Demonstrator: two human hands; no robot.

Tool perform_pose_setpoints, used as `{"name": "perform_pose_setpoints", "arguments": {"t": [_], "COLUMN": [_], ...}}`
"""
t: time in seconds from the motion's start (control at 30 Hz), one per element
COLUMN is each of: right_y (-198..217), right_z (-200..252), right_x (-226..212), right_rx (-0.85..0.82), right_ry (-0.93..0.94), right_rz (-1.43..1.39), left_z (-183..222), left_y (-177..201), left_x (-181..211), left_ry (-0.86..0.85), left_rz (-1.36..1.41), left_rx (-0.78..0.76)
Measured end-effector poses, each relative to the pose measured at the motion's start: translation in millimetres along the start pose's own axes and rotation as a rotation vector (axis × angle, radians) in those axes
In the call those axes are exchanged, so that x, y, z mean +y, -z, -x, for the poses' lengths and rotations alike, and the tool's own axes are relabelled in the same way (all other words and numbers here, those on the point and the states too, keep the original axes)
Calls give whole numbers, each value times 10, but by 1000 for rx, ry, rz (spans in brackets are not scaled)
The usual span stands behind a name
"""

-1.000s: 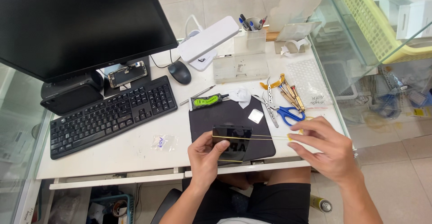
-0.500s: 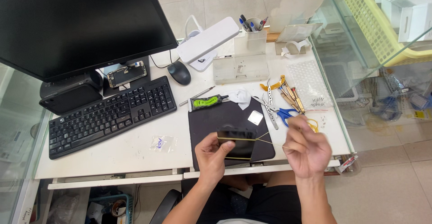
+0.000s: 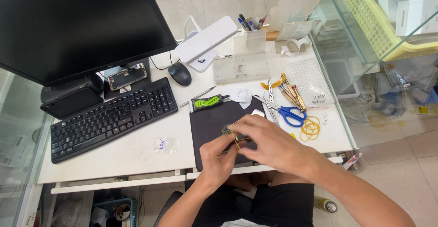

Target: The person secures a smartphone with multiple rubber bands, then wipes its screen with a white cloth. They handle several small tools on the desk, including tweezers and screwdrivers, and place them into a container.

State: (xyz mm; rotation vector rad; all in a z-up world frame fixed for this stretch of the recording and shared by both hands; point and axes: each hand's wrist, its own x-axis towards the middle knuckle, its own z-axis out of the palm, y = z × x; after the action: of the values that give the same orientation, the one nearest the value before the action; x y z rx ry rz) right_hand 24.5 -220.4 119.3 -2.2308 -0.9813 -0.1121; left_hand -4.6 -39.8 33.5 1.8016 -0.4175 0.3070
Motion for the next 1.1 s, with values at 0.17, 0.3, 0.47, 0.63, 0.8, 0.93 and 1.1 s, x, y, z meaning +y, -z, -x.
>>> {"name": "perform_pose_setpoints", "arguments": {"t": [0.17,0.3,0.47,0.63,0.8,0.93,1.1], "right_y": [108,23,-298,-508,-544,-467,-245], "right_z": [351,763,875,687,424,295,166], "right_x": [214,387,574,618,606,619,674], "right_rx": [189,420,542,537,576,436,70], "right_ry": [-214,-165,-124,-3,-62,-262,-290], "right_rz": [-159,-233,-1093,-2187,-2412,-1531,-983], "left_z": [56,124,171,171,69,-91,-214], "left_y": [106,105,-63,-167,-146,27,168], "left_x": [-99,-197,-274,-417,-553,-535,-362], "left_ry": [282,370,328,259,161,-21,-235], "left_rz": [324,583,706,782,629,246,-80], "left_rx": [116,101,147,168,161,138,10]}}
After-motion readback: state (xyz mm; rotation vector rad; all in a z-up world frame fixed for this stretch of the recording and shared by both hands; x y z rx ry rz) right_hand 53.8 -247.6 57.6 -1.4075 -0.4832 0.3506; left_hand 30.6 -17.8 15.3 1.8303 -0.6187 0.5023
